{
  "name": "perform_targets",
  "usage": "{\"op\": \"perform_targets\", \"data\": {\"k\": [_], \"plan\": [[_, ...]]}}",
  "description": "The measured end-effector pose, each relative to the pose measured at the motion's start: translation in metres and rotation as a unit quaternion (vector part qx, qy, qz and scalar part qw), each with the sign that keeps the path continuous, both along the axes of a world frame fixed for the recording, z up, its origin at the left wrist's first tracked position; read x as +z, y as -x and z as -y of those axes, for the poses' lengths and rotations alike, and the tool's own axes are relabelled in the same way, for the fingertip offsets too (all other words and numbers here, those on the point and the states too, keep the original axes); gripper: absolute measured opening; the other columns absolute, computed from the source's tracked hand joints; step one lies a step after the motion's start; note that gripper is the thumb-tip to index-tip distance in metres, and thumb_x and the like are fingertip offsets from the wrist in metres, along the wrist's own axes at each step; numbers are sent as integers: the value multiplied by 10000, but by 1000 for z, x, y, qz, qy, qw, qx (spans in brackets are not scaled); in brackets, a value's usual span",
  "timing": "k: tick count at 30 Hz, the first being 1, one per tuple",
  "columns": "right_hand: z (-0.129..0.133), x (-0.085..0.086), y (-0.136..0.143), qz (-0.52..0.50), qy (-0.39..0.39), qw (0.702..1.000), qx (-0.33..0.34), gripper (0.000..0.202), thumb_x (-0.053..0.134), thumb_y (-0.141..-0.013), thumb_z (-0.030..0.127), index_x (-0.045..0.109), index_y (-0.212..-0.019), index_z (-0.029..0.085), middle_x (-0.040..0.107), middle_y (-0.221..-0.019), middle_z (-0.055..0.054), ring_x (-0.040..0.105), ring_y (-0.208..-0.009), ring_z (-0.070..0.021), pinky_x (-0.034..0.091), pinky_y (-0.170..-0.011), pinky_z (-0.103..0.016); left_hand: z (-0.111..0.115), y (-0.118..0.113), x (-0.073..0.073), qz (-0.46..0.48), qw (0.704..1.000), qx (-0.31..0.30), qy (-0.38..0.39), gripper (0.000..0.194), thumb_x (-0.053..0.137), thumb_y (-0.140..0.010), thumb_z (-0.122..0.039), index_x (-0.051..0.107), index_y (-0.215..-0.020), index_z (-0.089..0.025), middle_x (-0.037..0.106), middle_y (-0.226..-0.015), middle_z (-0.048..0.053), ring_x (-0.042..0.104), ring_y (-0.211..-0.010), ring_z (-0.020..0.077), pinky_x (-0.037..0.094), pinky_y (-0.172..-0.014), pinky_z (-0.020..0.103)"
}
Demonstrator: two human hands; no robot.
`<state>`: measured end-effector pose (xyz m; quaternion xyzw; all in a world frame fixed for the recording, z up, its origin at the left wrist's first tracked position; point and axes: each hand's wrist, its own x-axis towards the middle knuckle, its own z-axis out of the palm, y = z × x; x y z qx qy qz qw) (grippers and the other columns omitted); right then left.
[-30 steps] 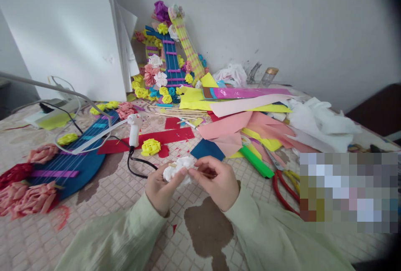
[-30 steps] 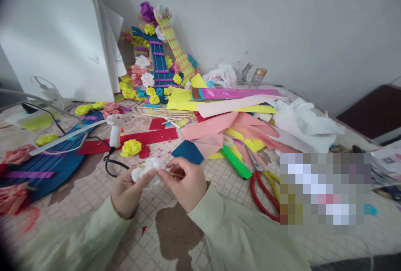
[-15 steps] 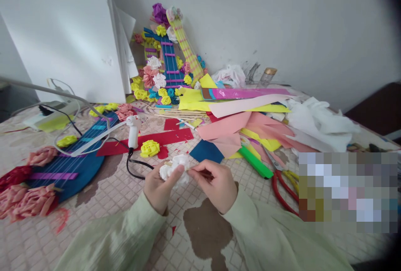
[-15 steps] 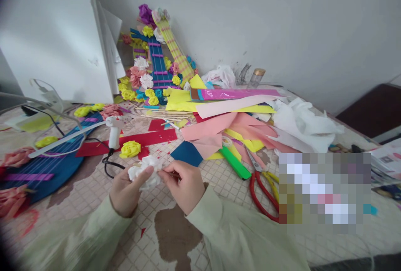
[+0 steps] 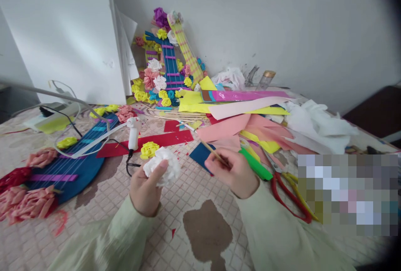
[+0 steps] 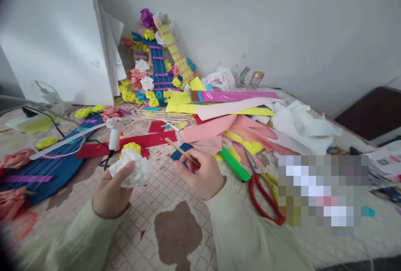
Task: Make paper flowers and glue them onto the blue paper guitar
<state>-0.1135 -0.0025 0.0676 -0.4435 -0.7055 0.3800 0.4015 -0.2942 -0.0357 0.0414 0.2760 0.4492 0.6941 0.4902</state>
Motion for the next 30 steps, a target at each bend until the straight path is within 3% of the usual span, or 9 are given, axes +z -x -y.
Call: {"op": "perform_targets", "data": {"k": [4,7,12,19,25,30], "plan": [[1,7,-2,-76,55,995,41,218,565,-675,343,567,-774,148,396,-583,33,316,-456,-53,270,-411,-191,10,-6,-6,-103,992,-71,15,185,638,-618,-264,577,-722,-124,543,-613,-10,469,-530,84,382,-499,193],[7,2,6,-69,55,992,90,294,637,-608,332,588,-845,164,428,-689,19,267,-442,-32,213,-375,-184,16,-13,-8,-209,965,-157,13,167,594,-663,-290,537,-655,-133,475,-554,-34,413,-501,73,342,-474,183],[13,-6,17,-27,35,994,96,196,570,-688,333,604,-670,140,453,-628,11,337,-494,-59,276,-438,-200,20,-20,-2,-313,921,-233,3,204,567,-674,-327,524,-658,-128,439,-540,-39,373,-489,74,318,-460,182],[15,-5,18,-24,50,996,67,235,525,-719,334,590,-610,137,432,-564,20,372,-511,-72,297,-459,-201,18,-19,-7,-315,922,-223,20,206,529,-710,-332,568,-748,-133,531,-616,-5,436,-549,99,364,-515,200],[11,-6,19,-49,156,984,69,320,526,-701,389,527,-514,130,342,-395,58,303,-384,-47,247,-378,-190,21,-19,-6,-339,916,-214,-15,164,533,-706,-293,577,-738,-139,561,-645,3,463,-558,104,373,-518,199],[7,-6,17,-58,176,978,96,285,567,-662,404,556,-649,120,358,-465,57,295,-417,-44,225,-375,-182,21,-22,-1,-303,936,-181,2,158,551,-683,-290,561,-741,-143,542,-586,-22,438,-502,87,359,-467,179]]}}
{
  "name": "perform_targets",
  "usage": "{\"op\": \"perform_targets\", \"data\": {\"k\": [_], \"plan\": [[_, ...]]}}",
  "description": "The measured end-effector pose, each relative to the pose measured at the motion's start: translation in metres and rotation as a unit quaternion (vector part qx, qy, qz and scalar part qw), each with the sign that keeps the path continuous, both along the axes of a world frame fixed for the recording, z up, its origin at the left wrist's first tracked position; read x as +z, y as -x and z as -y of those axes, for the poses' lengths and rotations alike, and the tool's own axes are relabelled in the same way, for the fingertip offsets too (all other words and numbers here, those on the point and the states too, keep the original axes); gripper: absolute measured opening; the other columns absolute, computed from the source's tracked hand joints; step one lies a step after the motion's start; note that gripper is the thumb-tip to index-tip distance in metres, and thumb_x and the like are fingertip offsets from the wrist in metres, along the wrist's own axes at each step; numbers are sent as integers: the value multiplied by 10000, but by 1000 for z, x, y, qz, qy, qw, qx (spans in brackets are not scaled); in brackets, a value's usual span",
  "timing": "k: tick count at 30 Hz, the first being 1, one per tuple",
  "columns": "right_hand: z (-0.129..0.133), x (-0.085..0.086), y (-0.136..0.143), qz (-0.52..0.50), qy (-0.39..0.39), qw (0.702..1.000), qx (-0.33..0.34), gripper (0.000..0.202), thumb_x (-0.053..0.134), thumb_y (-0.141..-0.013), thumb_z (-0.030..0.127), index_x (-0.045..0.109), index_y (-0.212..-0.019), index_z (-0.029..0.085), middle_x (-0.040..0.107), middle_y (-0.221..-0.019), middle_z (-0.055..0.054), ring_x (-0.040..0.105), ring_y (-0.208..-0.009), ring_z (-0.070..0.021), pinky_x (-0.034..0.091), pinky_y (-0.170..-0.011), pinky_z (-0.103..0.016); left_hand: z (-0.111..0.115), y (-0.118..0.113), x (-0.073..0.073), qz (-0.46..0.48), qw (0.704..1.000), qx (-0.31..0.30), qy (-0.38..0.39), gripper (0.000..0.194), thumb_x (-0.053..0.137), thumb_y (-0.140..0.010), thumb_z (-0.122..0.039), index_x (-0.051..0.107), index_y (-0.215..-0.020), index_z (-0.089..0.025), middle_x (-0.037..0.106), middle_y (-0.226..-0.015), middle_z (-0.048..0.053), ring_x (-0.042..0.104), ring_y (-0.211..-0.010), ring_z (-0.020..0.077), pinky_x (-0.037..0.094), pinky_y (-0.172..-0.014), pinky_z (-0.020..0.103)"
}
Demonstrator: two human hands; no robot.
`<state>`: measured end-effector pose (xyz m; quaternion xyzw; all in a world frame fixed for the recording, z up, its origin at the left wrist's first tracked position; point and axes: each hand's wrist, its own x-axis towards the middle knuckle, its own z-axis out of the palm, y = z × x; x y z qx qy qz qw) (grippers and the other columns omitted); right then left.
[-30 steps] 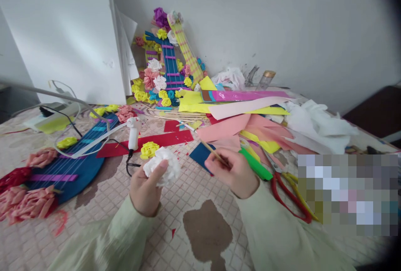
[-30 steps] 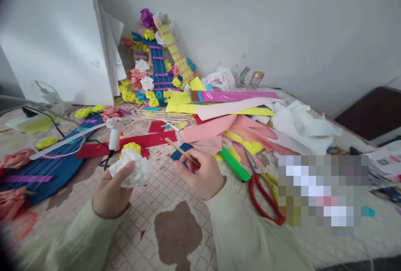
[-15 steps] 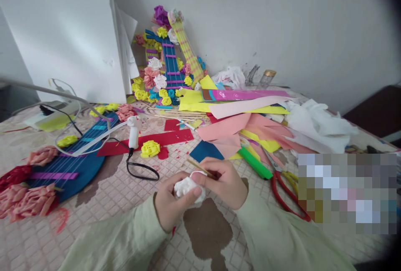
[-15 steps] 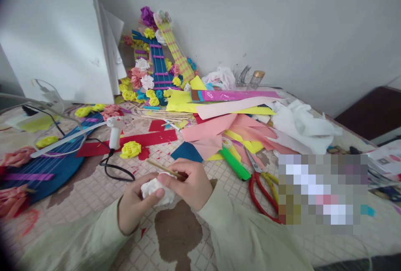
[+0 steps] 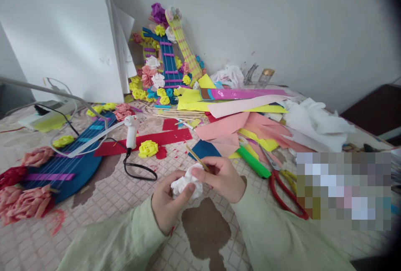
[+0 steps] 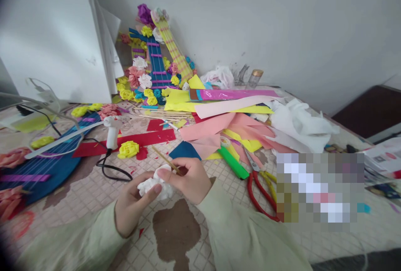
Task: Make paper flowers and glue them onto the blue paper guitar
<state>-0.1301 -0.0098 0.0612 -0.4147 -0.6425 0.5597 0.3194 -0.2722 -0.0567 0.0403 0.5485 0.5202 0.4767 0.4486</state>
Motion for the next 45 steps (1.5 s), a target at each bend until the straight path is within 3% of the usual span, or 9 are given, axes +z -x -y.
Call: {"op": "perform_targets", "data": {"k": [5,12,15,19,23,29,36,40,45], "plan": [[-1,2,-4,32,-22,999,31,247,581,-659,366,533,-661,123,328,-499,60,261,-452,-45,206,-394,-180,0,1,-3,50,998,22,16,166,563,-677,-296,540,-749,-149,516,-594,-32,424,-513,82,347,-475,176],[-2,-2,-5,77,-46,995,33,269,495,-730,379,489,-615,135,295,-476,64,258,-439,-49,199,-390,-182,-2,4,-2,58,998,-25,25,185,583,-650,-288,462,-612,-153,456,-541,-44,400,-497,82,337,-485,190],[-1,-3,-4,105,-115,987,26,252,508,-729,347,470,-586,143,303,-486,64,276,-454,-53,223,-412,-185,-3,4,-1,84,994,-55,51,170,578,-657,-291,488,-693,-152,505,-609,-24,451,-557,101,368,-511,199],[-2,-5,-5,101,-177,976,79,212,482,-761,331,538,-682,143,443,-611,22,373,-523,-68,308,-470,-189,-5,4,-3,98,991,-52,73,236,570,-679,-292,520,-849,-137,562,-743,16,507,-670,127,408,-598,225],[-8,-5,-10,84,-224,970,34,256,385,-822,321,546,-904,139,513,-799,-44,458,-615,-91,355,-513,-202,-9,7,-9,120,986,-32,108,230,579,-669,-318,547,-779,-119,546,-612,-8,479,-521,93,370,-477,194],[-18,-4,-20,170,-327,922,120,275,389,-822,272,601,-695,149,528,-619,-27,465,-575,-103,354,-539,-223,-10,9,-16,120,988,-13,100,244,609,-641,-270,605,-837,-125,625,-770,50,567,-683,168,434,-609,259],[-17,-10,-17,232,-351,902,101,275,384,-825,269,605,-707,156,518,-596,-18,460,-559,-101,337,-521,-216,-12,10,-21,151,984,-5,94,264,612,-644,-257,589,-876,-134,649,-766,51,572,-634,144,423,-546,224],[-15,-11,-14,241,-348,903,78,282,376,-830,275,609,-729,152,517,-617,-22,467,-575,-103,348,-539,-217,-13,7,-17,207,972,11,107,291,634,-612,-241,570,-873,-128,659,-716,42,582,-643,149,426,-550,223],[-12,-12,-13,208,-344,912,75,224,402,-824,269,591,-881,164,558,-732,-34,501,-640,-109,372,-581,-221,-13,5,-10,192,978,19,84,216,633,-603,-227,599,-794,-132,659,-696,25,564,-600,119,423,-538,201]]}}
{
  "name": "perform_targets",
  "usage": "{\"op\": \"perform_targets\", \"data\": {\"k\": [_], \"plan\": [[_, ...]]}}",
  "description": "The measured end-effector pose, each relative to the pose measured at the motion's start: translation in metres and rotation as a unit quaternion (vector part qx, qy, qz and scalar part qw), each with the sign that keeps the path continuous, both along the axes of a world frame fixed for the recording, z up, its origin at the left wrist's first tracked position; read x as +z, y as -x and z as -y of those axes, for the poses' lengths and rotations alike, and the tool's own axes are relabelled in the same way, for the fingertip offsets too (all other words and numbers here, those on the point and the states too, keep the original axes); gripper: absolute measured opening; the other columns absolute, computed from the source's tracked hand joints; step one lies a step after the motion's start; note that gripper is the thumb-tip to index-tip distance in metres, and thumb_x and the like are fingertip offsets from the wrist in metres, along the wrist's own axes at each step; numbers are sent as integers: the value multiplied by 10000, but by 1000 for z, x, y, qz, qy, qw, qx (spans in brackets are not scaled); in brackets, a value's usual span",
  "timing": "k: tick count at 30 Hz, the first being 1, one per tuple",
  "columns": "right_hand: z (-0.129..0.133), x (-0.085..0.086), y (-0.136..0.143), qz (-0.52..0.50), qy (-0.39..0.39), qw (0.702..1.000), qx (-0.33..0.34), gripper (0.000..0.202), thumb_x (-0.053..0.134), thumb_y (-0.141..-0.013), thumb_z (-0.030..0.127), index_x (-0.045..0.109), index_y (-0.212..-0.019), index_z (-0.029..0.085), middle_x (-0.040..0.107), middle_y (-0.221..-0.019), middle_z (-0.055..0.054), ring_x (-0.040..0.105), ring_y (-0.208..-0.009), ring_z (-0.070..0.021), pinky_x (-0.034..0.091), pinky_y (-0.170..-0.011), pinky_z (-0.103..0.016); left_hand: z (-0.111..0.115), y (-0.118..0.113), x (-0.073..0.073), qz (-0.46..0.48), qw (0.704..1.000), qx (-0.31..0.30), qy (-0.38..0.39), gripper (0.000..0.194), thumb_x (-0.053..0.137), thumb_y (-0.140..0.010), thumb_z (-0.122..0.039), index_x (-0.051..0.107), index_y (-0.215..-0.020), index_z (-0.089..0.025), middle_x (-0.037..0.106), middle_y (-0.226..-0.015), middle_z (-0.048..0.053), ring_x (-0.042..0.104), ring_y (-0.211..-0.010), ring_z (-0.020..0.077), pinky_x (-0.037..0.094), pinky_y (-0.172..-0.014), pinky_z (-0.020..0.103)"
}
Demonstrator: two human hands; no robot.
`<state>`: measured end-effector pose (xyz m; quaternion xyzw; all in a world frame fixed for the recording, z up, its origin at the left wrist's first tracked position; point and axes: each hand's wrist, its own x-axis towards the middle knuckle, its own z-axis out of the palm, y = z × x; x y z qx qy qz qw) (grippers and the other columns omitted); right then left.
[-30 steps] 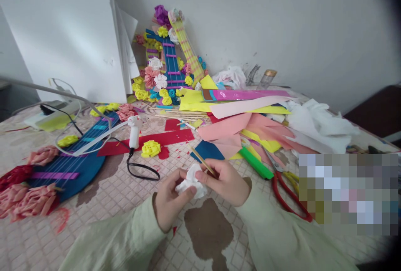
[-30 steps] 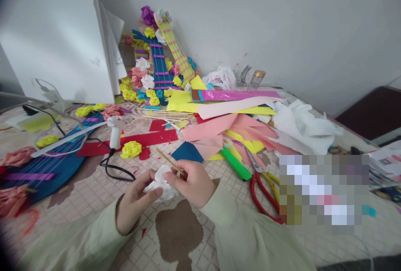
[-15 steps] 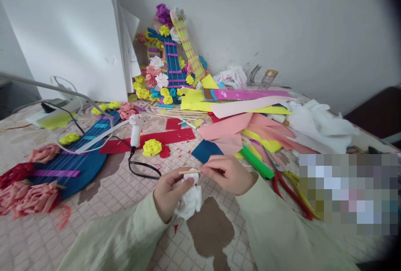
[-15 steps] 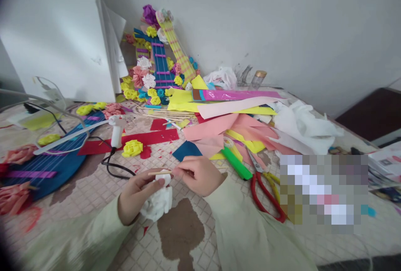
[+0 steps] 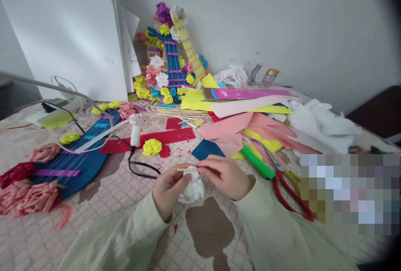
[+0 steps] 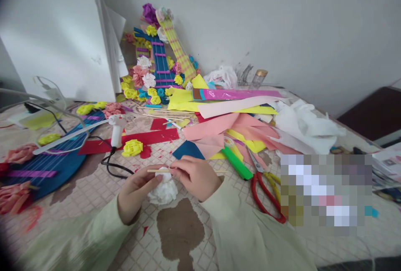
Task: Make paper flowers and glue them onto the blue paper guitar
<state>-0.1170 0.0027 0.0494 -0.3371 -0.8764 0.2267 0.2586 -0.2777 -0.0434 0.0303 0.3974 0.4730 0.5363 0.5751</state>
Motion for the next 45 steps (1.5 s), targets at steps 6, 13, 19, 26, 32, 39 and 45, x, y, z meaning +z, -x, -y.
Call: {"op": "perform_targets", "data": {"k": [6,13,19,26,32,39,45], "plan": [[0,-1,-1,-4,-11,1000,-2,219,408,-822,267,591,-906,181,563,-747,-36,508,-650,-115,386,-588,-227,1,1,1,-47,998,25,-22,204,634,-600,-216,621,-788,-138,653,-766,43,571,-680,146,446,-592,229],[1,-3,0,-55,-26,998,7,200,428,-809,212,591,-921,185,567,-837,-43,526,-732,-117,419,-644,-234,-2,3,-3,-38,999,22,-3,243,655,-567,-162,621,-808,-147,646,-704,28,571,-594,119,429,-513,192],[3,-3,1,-68,-69,995,13,241,426,-778,112,603,-920,191,557,-868,-40,531,-763,-112,431,-670,-223,-1,3,3,-21,1000,11,2,228,665,-556,-156,630,-781,-140,654,-695,27,573,-584,115,434,-525,199],[11,-4,8,0,-165,986,-17,260,392,-794,121,615,-910,186,579,-849,-53,516,-727,-128,415,-633,-244,-3,3,4,-33,999,43,4,152,667,-571,-219,636,-704,-150,653,-609,5,541,-515,86,403,-459,168],[14,-4,12,16,-190,981,-44,259,380,-812,141,617,-905,184,588,-822,-54,523,-726,-129,408,-640,-240,-6,4,-2,-29,999,36,17,167,668,-569,-215,624,-711,-138,638,-573,0,531,-488,80,391,-451,165],[10,-5,9,-18,-53,996,-70,200,437,-799,226,612,-886,187,598,-759,-23,526,-633,-103,388,-568,-212,-5,5,-4,-123,992,21,-34,182,601,-646,-245,605,-792,-135,587,-518,-13,458,-425,63,323,-388,154],[8,-2,8,-19,22,998,-51,246,441,-798,320,637,-815,171,555,-605,-7,464,-513,-81,336,-494,-197,-2,6,-11,-237,965,7,-113,171,533,-717,-245,573,-852,-148,625,-664,23,502,-499,78,372,-430,163]]}}
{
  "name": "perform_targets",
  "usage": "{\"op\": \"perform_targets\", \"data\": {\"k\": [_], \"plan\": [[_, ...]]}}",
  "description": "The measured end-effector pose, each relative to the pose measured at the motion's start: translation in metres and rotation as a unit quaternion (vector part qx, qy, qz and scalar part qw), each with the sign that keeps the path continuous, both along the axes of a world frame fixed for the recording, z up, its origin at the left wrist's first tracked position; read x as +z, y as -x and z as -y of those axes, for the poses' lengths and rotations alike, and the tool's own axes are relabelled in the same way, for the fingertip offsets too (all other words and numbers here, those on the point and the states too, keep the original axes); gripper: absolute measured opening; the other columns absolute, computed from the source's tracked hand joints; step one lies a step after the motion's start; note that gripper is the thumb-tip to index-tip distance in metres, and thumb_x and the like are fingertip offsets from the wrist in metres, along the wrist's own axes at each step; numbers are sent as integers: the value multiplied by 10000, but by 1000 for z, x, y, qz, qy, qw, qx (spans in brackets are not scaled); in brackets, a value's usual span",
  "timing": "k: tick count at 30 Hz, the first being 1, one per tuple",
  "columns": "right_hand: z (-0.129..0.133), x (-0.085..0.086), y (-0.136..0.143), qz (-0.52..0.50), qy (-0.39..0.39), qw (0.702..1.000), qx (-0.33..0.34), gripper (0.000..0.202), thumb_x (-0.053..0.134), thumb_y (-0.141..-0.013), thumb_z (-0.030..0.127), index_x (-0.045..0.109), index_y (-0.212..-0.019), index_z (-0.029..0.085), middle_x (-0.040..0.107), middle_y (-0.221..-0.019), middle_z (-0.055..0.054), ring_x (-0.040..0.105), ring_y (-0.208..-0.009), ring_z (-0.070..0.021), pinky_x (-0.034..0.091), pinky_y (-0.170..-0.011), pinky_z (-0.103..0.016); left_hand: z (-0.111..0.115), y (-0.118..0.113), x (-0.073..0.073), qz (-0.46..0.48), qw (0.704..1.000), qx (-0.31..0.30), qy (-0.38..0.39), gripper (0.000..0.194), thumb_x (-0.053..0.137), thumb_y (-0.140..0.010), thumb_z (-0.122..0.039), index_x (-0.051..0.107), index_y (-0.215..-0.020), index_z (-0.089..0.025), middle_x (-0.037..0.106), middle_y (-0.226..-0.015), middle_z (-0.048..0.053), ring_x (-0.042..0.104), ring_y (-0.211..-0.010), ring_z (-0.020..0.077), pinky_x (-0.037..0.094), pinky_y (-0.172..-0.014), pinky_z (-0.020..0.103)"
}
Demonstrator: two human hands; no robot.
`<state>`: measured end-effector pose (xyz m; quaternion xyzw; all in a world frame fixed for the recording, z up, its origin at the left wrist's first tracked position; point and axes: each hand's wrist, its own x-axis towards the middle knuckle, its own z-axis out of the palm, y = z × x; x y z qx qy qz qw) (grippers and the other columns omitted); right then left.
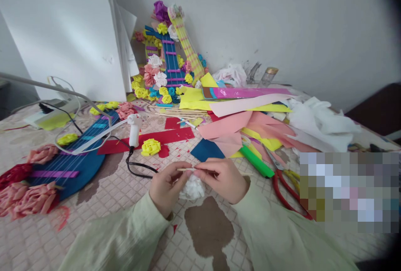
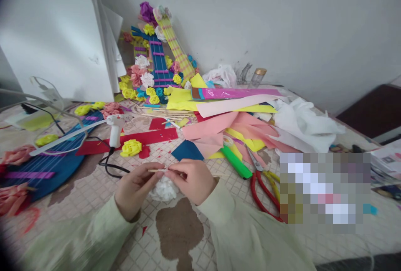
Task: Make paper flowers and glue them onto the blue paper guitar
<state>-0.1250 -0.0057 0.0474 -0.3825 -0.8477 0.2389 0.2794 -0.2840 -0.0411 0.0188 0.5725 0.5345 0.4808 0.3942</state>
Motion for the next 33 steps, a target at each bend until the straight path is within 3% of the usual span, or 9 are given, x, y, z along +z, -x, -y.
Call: {"op": "perform_targets", "data": {"k": [5,9,17,23,33], "plan": [[1,-1,1,35,-31,999,0,277,399,-819,308,638,-767,178,496,-572,-2,463,-552,-89,329,-534,-199,0,3,2,-94,993,-5,-74,126,516,-735,-216,589,-818,-157,634,-764,32,570,-638,105,452,-549,181],[2,1,2,35,-32,999,2,281,387,-824,288,624,-731,167,470,-556,4,447,-544,-87,321,-527,-197,-1,5,7,-118,988,-4,-99,113,517,-734,-198,595,-806,-158,643,-759,23,584,-672,107,469,-612,180],[3,2,4,10,-49,999,-1,263,382,-828,276,604,-739,167,501,-600,-1,463,-573,-90,330,-540,-200,1,3,9,-126,987,11,-96,131,520,-731,-208,591,-831,-161,642,-741,22,582,-603,99,473,-529,169],[4,-1,6,11,-77,997,7,210,392,-822,251,585,-804,170,545,-703,-20,478,-627,-100,349,-578,-209,-1,5,9,-150,980,21,-127,115,539,-712,-196,606,-802,-169,659,-737,14,601,-607,106,495,-570,185],[2,1,5,0,-86,996,19,216,391,-815,226,586,-752,162,531,-661,-17,464,-592,-94,341,-539,-207,0,5,14,-177,971,3,-163,108,522,-726,-187,599,-799,-168,655,-728,15,595,-605,107,486,-553,186]]}}
